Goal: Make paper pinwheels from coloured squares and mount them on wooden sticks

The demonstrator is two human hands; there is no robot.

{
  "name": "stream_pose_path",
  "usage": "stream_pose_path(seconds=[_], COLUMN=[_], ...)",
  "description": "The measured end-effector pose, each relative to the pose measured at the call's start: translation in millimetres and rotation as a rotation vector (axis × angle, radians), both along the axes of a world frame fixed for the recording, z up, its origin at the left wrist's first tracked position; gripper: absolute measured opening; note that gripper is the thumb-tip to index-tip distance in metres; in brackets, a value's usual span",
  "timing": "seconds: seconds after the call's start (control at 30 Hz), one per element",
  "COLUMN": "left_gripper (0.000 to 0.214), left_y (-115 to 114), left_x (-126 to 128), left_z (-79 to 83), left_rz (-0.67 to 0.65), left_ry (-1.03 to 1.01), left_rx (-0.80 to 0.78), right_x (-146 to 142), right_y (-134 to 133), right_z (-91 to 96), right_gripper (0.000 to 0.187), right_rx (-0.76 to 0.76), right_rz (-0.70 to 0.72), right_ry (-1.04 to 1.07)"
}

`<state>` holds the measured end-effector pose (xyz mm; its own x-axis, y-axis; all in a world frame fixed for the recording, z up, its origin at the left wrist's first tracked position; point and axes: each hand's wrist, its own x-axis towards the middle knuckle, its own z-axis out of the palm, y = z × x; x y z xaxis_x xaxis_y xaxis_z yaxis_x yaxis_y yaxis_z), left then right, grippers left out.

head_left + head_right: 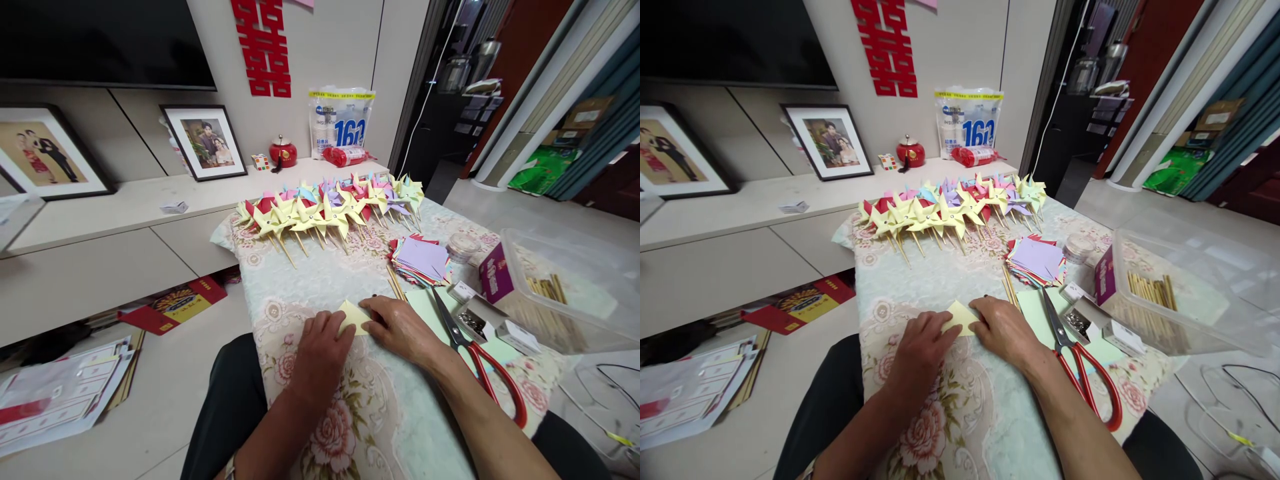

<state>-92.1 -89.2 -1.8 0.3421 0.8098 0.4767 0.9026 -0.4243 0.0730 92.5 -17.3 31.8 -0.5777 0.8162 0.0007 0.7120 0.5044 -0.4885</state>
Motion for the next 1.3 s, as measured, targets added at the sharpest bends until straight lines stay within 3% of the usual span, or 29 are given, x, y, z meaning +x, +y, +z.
stream_pose_path(seconds=[0.2,0.43,0.67,1.3], left_gripper=[0.032,0.054,0.053,0.047], left_y=[-10.8,-32.7,-39.7,-62.7], left_x=[1.3,8.0,13.1,0.7], left_z=[2.5,3.5,-2.7,-9.3], left_rz=[-0.059,0.008,0.078,0.201], left_ry=[0.048,-0.037,-0.051,-0.012], left_rx=[-0.088,-0.225,-0.186,-0.062], right_x=[0.6,1.9,4.2,11.5], right_y=[0.5,-1.1,-0.2,4.0], right_z=[-0.7,2.0,-0.1,-3.1], right_gripper=[0.03,0.038,0.059,0.047], right_rx=[-0.013,-0.006,-0.061,-0.135], right_rz=[-0.004,-0.038,-0.032,-0.026], right_ry=[-0.006,-0.032,-0.018,0.088])
